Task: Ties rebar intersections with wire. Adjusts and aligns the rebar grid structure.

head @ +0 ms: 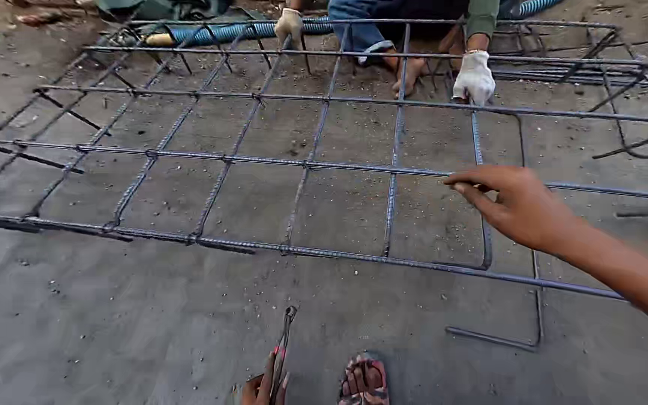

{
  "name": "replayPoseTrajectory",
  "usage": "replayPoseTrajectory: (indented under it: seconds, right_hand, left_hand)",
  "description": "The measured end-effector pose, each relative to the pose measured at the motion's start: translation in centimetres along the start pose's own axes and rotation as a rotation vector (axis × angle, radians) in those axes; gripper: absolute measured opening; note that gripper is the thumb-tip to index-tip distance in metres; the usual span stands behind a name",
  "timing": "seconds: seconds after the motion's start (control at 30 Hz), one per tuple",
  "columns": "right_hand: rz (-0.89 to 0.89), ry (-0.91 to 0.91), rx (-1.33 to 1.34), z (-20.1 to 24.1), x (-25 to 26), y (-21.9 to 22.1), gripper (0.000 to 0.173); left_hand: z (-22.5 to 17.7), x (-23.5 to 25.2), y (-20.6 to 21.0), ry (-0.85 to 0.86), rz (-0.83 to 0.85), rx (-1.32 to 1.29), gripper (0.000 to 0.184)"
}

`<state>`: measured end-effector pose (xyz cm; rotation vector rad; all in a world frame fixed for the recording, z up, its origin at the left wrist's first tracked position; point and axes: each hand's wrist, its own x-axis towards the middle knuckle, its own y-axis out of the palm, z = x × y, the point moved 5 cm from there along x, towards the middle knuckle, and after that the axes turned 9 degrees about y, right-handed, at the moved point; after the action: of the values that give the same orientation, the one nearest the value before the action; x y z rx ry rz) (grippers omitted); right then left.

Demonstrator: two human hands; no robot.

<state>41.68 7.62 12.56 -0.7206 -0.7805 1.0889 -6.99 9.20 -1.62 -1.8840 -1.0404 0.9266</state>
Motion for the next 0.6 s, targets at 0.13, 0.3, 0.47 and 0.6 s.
replayPoseTrajectory:
  seconds: [0.13, 0.3, 0.47, 0.6]
  right_hand:
    - [0.054, 0.127, -0.146, -4.4, -6.0, -1.5, 0.030]
    - [0.092, -0.106, -0.239, -0.7, -7.1, 4.6, 0.071]
    - [0.341, -0.128, -0.319, 5.2, -2.5, 13.6, 0.112]
    - [0.570, -0.011, -0.479, 6.5, -0.3, 15.9, 0.100]
  left_hand:
    - [0.2, 0.7, 4.6, 0.064, 0.045, 0.076, 0.052]
    - [-4.6, 3.8, 1.4, 0.376, -0.248, 0.228, 0.067]
    - [-16.3, 11.0, -2.4, 0.807, -0.370, 0.349, 0.061]
    - [-21.0, 15.7, -0.2, 0.710, 0.085, 0.416, 0.041]
